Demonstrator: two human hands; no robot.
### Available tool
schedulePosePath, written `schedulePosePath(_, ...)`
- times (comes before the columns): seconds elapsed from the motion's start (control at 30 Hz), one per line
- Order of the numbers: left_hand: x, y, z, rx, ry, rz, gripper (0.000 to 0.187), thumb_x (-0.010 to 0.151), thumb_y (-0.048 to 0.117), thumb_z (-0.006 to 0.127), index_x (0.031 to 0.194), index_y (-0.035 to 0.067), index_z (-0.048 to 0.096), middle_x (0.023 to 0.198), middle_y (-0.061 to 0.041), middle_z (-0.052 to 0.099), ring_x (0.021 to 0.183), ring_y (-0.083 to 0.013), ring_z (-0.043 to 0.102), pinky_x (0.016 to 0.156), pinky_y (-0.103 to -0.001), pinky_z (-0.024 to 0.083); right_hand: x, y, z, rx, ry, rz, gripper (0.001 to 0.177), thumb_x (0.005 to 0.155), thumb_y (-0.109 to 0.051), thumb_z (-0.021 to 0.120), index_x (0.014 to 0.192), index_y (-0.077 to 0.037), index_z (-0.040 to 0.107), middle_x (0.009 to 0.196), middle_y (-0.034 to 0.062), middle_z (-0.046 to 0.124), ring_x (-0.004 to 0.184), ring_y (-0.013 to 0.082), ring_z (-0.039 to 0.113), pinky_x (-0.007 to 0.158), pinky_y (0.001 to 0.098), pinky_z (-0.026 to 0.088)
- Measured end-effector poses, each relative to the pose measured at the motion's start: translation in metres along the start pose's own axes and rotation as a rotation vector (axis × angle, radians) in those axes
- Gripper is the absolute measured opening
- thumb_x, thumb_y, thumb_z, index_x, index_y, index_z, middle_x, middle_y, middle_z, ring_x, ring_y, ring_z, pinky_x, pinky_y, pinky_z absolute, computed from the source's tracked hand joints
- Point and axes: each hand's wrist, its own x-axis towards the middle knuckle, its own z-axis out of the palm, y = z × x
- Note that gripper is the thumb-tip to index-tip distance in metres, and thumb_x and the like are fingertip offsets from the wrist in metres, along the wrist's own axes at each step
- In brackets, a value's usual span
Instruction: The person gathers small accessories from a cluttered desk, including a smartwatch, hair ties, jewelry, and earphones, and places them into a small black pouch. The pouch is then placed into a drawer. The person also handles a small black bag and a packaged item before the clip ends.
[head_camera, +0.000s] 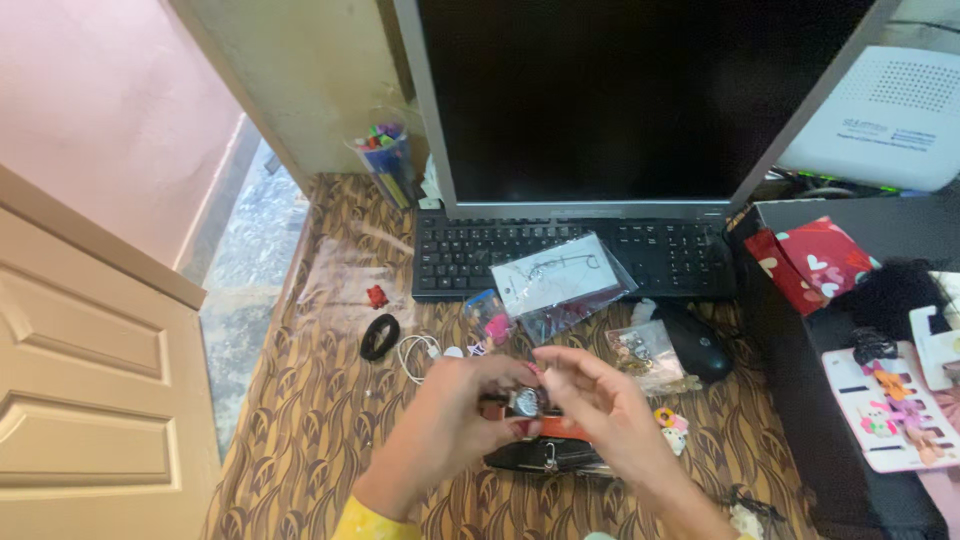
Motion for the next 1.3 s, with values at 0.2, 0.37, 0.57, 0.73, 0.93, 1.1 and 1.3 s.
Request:
schedulePosePath(0.2,-0.008,0.022,0.004,0.010,0.096,0.116,0.033,0.074,0.007,0.085,0.104,0.003,0.072,0.084,-0.007,0.079,0.070,-0.0116,0.072,0.067,-0.027,0.057,-0.006,-0.008,-0.003,0.234,0.028,0.112,0.031,0.090,-0.011,0.068,0.116,0.005,0.070,0.095,0.0129,0.077,0.079,0.0222,0.074,0.072,0.0345,0.061)
schedulePosePath(0.37,-0.007,0.020,0.009,0.065,0.164,0.223,0.030,0.073,0.009,0.086,0.100,0.002,0.076,0.092,-0.007,0.078,0.079,-0.0112,0.074,0.073,-0.026,0.058,-0.015,0.006,-0.016,-0.050,0.161,0.033,0.028,0.084,-0.004,0.076,0.112,-0.001,0.075,0.097,0.0092,0.077,0.087,0.0157,0.071,0.075,0.0299,0.058)
schedulePosePath(0.57,0.000,0.020,0.011,-0.044,0.100,0.112,0.030,0.082,0.008,0.080,0.110,0.003,0.076,0.090,-0.007,0.080,0.081,-0.0094,0.072,0.078,-0.026,0.057,-0.034,-0.030,-0.014,-0.570,0.158,-0.366,0.047,0.078,-0.003,0.076,0.125,-0.009,0.076,0.117,0.0026,0.072,0.094,0.0158,0.068,0.075,0.0277,0.060)
schedulePosePath(0.73,0.022,0.003,0.017,-0.305,0.016,0.175,0.027,0.091,0.005,0.070,0.118,-0.001,0.070,0.099,-0.006,0.077,0.090,-0.0112,0.070,0.080,-0.027,0.057,-0.031,-0.073,-0.008,-0.162,0.068,-0.014,0.036,0.086,-0.010,0.072,0.120,-0.001,0.074,0.095,0.0081,0.080,0.078,0.0140,0.074,0.071,0.0285,0.060)
schedulePosePath(0.93,0.035,-0.002,0.055,-0.554,0.029,0.071,0.030,0.106,0.019,0.045,0.124,0.002,0.062,0.106,0.002,0.070,0.103,-0.0052,0.064,0.093,-0.021,0.051,-0.023,-0.066,-0.022,0.127,0.178,-0.015,0.037,0.091,-0.011,0.067,0.126,0.002,0.071,0.101,0.0109,0.078,0.079,0.0145,0.071,0.076,0.0292,0.059)
schedulePosePath(1.1,0.025,0.003,0.068,-0.227,-0.006,0.189,0.025,0.102,0.014,0.055,0.122,0.001,0.063,0.092,-0.004,0.064,0.084,-0.0094,0.058,0.077,-0.026,0.050,-0.021,-0.061,-0.036,0.104,0.320,-0.062,0.038,0.095,-0.016,0.065,0.127,0.004,0.072,0.102,0.0141,0.075,0.083,0.0138,0.069,0.076,0.0291,0.055)
schedulePosePath(1.3,0.029,-0.012,0.066,-0.211,-0.093,0.078,0.035,0.106,0.025,0.062,0.089,-0.005,0.067,0.067,0.001,0.054,0.067,-0.0081,0.048,0.062,-0.028,0.042,-0.028,-0.067,-0.028,0.446,0.234,0.087,0.039,0.098,-0.029,0.052,0.128,-0.005,0.058,0.092,0.0177,0.072,0.076,0.0223,0.072,0.067,0.0376,0.059)
